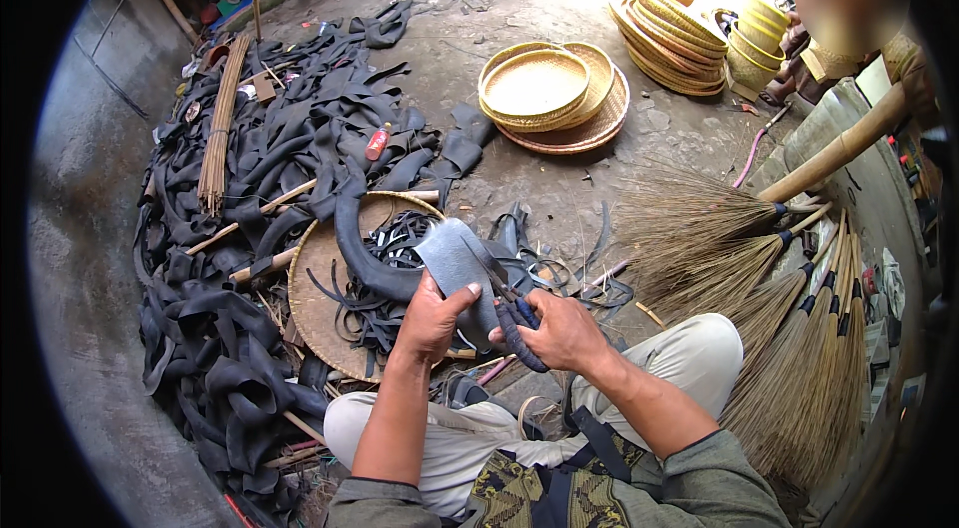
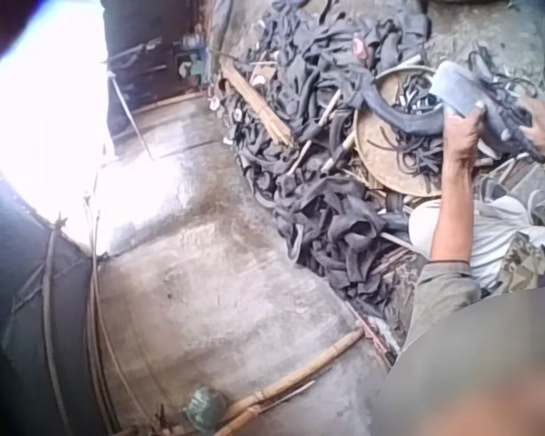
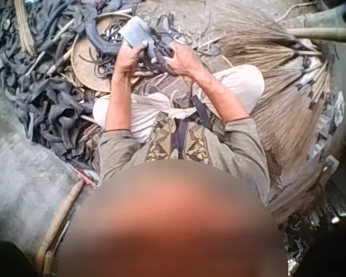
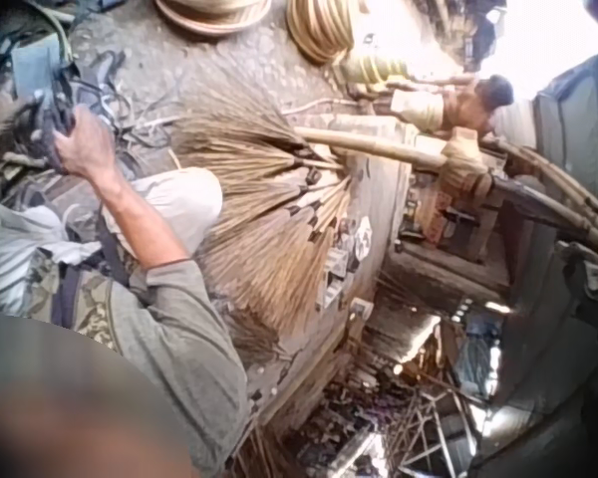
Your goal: The person sits on the floor and uses scissors to cut a black rubber tube into strips. Another person hands over a white sack, which the person then cuts into strips as well.
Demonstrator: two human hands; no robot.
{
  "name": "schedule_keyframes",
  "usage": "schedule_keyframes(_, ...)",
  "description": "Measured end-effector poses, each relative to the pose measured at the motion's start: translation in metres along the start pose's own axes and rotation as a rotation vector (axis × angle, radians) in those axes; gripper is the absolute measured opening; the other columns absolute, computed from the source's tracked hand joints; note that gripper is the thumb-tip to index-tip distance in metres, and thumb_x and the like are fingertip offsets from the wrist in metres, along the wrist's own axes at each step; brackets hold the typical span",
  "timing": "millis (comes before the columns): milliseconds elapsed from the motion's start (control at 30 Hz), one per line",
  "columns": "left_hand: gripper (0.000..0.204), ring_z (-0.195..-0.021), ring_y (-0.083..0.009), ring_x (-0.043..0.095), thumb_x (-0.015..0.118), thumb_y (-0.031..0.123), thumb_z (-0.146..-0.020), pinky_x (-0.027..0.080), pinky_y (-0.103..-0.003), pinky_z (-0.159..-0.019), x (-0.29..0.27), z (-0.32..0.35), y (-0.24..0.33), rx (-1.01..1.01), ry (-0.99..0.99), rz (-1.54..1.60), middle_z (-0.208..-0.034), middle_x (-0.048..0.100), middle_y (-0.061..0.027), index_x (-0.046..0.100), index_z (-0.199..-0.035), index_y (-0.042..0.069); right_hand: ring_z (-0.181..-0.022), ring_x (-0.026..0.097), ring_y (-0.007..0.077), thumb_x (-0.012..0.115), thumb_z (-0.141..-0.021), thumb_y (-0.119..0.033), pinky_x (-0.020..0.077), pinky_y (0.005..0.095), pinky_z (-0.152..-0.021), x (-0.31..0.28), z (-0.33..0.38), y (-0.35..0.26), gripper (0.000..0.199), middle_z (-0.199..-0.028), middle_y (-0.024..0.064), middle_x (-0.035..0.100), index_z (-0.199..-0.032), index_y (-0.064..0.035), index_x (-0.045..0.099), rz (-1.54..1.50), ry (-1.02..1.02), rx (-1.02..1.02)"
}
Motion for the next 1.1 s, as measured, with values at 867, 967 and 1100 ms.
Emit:
schedule_keyframes(867, 0.064, -0.123, -0.0219, 0.056, 0.065, -0.002, -0.092, 0.045, -0.04, -0.107, 0.008, 0.003, -0.001, 0.019, -0.042, 0.14, -0.136, 0.056, -0.0091, 0.036, -0.148, 0.009, -0.082, 0.069, 0.0403, 0.083, -0.072, -0.066, 0.0519, 0.0462, -0.072, 0.003, -0.001, -0.006, 0.074, -0.09, 0.0212, 0.07, -0.099, 0.0, 0.065, 0.052, 0.1, -0.139)
schedule_keyframes(967, 0.064, -0.123, -0.0217, 0.056, 0.064, -0.002, -0.092, 0.045, -0.04, -0.107, 0.012, 0.003, -0.005, 0.013, -0.043, 0.095, -0.135, 0.056, -0.0089, 0.036, -0.148, 0.008, -0.081, 0.07, 0.0408, 0.083, -0.073, -0.065, 0.0527, 0.0469, -0.071, 0.001, -0.002, -0.001, 0.071, -0.085, 0.021, 0.07, -0.096, -0.0006, 0.066, 0.051, 0.098, -0.093)
schedule_keyframes(1100, 0.062, -0.121, -0.023, 0.059, 0.063, 0.0, -0.095, 0.049, -0.043, -0.104, 0.006, -0.003, 0.001, -0.03, -0.007, 0.269, -0.135, 0.057, -0.0106, 0.036, -0.149, 0.01, -0.077, 0.07, 0.0406, 0.083, -0.074, -0.064, 0.0526, 0.0471, -0.068, 0.002, 0.002, 0.0, 0.068, -0.078, 0.0198, 0.069, -0.092, -0.0012, 0.067, 0.086, 0.018, -0.01)
Point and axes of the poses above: each hand's wrist, its own z-axis away from the middle knuckle, its own x-axis out of the palm, y = z × x, the point moved 6 cm from there along -z, towards the middle knuckle
